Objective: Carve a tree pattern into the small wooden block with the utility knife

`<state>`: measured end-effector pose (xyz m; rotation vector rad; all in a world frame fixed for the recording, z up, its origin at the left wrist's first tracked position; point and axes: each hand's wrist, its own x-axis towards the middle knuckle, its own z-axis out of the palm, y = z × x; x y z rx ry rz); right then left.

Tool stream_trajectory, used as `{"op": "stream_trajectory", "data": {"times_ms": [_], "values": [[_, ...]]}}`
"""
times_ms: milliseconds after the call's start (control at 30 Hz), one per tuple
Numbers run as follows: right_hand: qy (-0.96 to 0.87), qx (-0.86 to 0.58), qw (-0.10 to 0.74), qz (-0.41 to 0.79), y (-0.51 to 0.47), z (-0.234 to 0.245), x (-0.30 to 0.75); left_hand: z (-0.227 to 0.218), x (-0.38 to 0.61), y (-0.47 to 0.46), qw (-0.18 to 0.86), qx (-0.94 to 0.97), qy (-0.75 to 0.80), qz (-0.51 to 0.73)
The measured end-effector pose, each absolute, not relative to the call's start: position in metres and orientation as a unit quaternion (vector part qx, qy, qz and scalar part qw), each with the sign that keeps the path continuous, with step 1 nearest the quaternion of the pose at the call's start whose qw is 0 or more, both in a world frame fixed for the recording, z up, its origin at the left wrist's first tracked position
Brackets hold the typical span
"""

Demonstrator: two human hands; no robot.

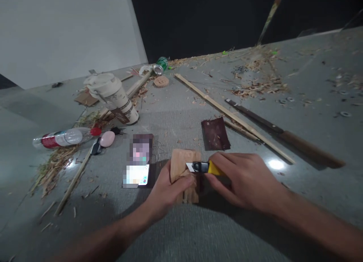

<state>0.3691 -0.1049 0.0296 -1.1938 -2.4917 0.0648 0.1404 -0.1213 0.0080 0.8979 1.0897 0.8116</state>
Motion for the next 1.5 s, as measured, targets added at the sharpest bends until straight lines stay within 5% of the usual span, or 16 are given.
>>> {"op": "stream_trajectory", "data": {"times_ms": [867, 1500], "values": [[-0.868, -0.432, 0.212, -0.120, -0.106, 0.049, 0.376, 0.039, 0.125, -0.107, 0.828, 0.329, 0.344, 0.296], [-0.863, -0.448, 0.192, -0.135, -0.106, 0.050, 0.368, 0.053, 0.118, -0.096, 0.788, 0.370, 0.415, 0.265]]}}
